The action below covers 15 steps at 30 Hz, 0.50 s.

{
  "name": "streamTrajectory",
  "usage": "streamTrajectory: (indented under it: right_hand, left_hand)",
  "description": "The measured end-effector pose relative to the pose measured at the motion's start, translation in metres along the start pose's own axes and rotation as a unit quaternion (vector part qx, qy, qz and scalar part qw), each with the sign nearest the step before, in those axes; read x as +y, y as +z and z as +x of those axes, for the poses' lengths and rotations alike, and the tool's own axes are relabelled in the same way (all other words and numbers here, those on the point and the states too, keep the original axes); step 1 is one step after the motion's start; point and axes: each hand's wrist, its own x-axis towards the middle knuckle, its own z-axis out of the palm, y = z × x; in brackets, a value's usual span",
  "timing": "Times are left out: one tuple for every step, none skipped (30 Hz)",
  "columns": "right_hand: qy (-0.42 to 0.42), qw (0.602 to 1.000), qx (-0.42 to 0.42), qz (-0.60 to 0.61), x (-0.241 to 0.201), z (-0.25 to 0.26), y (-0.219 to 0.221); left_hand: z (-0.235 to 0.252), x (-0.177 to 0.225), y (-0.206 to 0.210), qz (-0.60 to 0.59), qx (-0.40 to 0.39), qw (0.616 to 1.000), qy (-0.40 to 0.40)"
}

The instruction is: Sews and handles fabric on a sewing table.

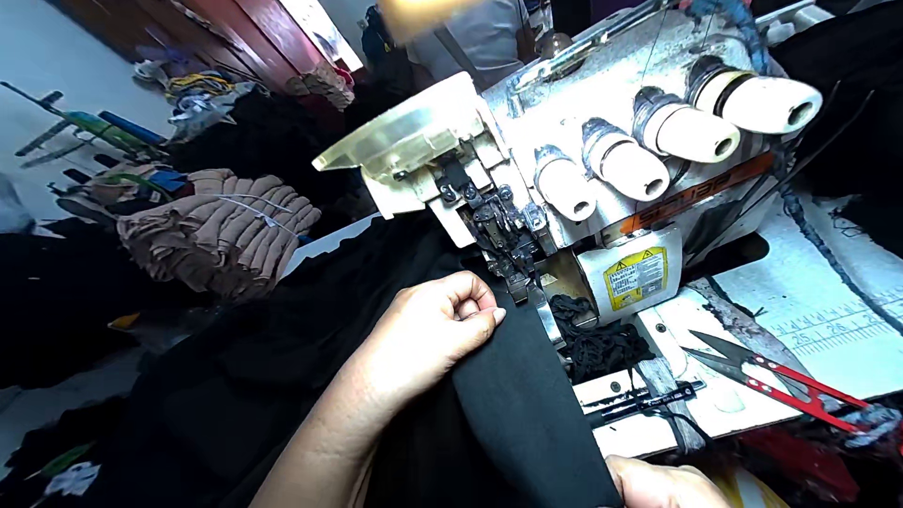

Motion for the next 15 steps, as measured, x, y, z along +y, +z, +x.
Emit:
streamTrajectory:
  right_hand:
    - [0.005, 1.000, 0.003, 0.013, 0.000, 0.002, -0.001]
    - [0.015, 0.999, 0.004, 0.030, 0.000, 0.004, -0.002]
    - [0.021, 0.999, 0.003, 0.047, 0.001, 0.005, -0.003]
    - [0.025, 0.998, 0.000, 0.061, 0.002, 0.007, -0.003]
    - [0.027, 0.997, -0.002, 0.073, 0.002, 0.008, -0.004]
    - [0.030, 0.996, -0.002, 0.085, 0.003, 0.010, -0.003]
    - [0.032, 0.995, -0.001, 0.095, 0.003, 0.011, -0.003]
    - [0.033, 0.995, 0.000, 0.099, 0.003, 0.012, -0.002]
    - [0.031, 0.996, 0.007, 0.089, 0.003, 0.012, -0.002]
    - [0.022, 0.998, 0.022, 0.058, 0.002, 0.012, -0.002]
    - [0.008, 0.999, 0.041, 0.009, 0.001, 0.011, -0.002]
    - [-0.017, 0.997, 0.067, -0.045, 0.002, 0.009, -0.001]
    - [-0.048, 0.990, 0.090, -0.093, 0.005, 0.006, 0.001]
    - [-0.078, 0.984, 0.104, -0.122, 0.011, 0.003, 0.002]
    - [-0.092, 0.982, 0.108, -0.129, 0.014, -0.001, 0.002]
  left_hand:
    - [0.003, 0.001, 0.001, -0.002, 0.004, 1.000, 0.001]
    - [0.006, 0.001, 0.001, -0.004, 0.008, 1.000, 0.002]
    - [0.009, 0.001, 0.002, -0.005, 0.011, 1.000, 0.004]
    - [0.011, 0.002, 0.002, -0.003, 0.015, 1.000, 0.004]
    - [0.013, 0.002, 0.002, -0.001, 0.016, 1.000, 0.002]
    - [0.014, 0.002, 0.002, 0.002, 0.016, 1.000, 0.001]
    - [0.015, 0.002, 0.002, 0.005, 0.014, 1.000, -0.001]
    - [0.016, 0.003, 0.001, 0.008, 0.014, 1.000, -0.001]
    - [0.015, 0.003, 0.002, 0.012, 0.017, 1.000, 0.001]
    - [0.015, 0.002, 0.003, 0.018, 0.024, 0.999, 0.009]
    - [0.012, 0.001, 0.005, 0.031, 0.039, 0.998, 0.023]
    - [0.008, -0.001, 0.008, 0.059, 0.068, 0.995, 0.051]
    - [0.003, -0.002, 0.013, 0.099, 0.107, 0.985, 0.091]
    - [-0.004, -0.004, 0.018, 0.142, 0.147, 0.969, 0.140]
    - [-0.013, -0.006, 0.022, 0.179, 0.180, 0.949, 0.187]
